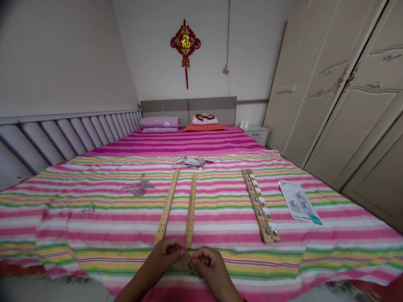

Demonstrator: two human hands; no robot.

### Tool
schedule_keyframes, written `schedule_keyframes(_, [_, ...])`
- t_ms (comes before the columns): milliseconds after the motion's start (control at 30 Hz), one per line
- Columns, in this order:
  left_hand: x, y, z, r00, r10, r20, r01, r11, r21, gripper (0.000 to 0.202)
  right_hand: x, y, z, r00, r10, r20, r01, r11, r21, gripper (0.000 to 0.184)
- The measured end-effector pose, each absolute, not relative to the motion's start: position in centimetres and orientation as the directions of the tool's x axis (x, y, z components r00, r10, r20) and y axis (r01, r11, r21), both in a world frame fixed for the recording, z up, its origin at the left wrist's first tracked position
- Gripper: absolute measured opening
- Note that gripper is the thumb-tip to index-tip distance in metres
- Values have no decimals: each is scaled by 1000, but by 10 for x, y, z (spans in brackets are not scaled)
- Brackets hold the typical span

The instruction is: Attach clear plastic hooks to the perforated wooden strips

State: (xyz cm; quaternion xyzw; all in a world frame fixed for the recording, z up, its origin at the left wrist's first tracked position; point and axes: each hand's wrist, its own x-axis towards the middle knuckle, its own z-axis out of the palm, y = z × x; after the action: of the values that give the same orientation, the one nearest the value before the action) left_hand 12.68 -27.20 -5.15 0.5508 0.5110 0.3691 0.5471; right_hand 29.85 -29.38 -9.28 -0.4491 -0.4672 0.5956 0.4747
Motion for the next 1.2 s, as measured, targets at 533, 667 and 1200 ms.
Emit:
schedule_keyframes(533, [137, -257, -66, -62, 984, -164, -58, 161, 985, 29, 279, -261, -101, 16, 958, -285, -534, -233, -812, 33])
schedule_keyframes(667, [138, -256, -69, -86, 981, -172, -74, 166, 983, 28, 276, -258, -106, 23, 955, -295, -522, -240, -818, 36])
schedule_keyframes(1200, [145, -238, -99, -104, 931, -349, -35, 347, 937, 33, 276, -250, -123, 30, 954, -297, -492, -245, -836, 40])
